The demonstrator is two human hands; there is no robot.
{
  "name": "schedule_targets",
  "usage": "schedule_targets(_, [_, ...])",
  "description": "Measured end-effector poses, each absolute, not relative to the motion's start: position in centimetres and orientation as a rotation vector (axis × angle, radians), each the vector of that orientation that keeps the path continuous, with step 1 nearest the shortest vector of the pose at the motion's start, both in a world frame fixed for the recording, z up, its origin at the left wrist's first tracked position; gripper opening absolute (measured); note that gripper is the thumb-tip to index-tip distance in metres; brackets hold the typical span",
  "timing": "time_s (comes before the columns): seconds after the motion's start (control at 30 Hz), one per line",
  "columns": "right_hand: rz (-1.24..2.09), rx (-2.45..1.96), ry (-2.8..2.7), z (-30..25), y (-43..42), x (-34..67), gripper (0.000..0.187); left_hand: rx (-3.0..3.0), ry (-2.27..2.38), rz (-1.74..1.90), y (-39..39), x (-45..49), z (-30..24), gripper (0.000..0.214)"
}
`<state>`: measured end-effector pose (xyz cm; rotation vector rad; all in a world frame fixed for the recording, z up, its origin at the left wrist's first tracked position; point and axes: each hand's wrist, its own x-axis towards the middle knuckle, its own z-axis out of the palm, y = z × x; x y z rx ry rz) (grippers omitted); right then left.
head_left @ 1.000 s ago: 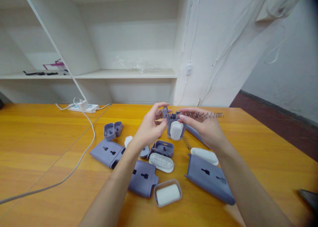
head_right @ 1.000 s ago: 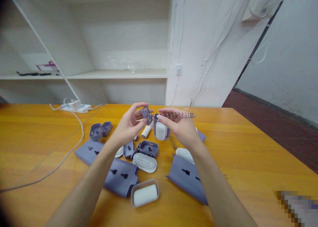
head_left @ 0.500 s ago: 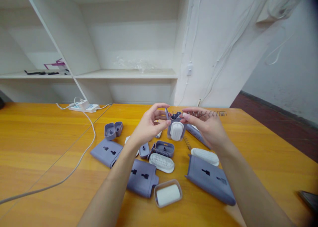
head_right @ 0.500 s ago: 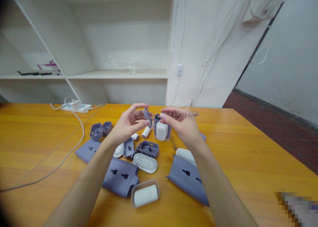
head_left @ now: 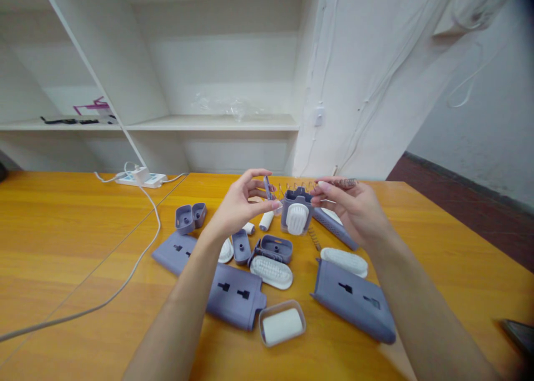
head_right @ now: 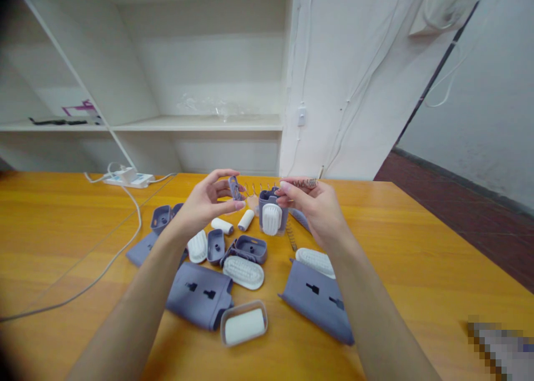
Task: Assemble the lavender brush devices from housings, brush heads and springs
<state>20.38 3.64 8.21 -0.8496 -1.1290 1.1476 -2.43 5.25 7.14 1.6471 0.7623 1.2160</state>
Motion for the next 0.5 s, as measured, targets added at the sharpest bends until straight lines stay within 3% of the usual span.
schedule_targets(0.5, [1.075, -0.903, -1.128, 8.4, 4.0, 22.1, 0.017, 1.631, 0.811, 1.225, 4.9, -3.6, 8.2, 0.055])
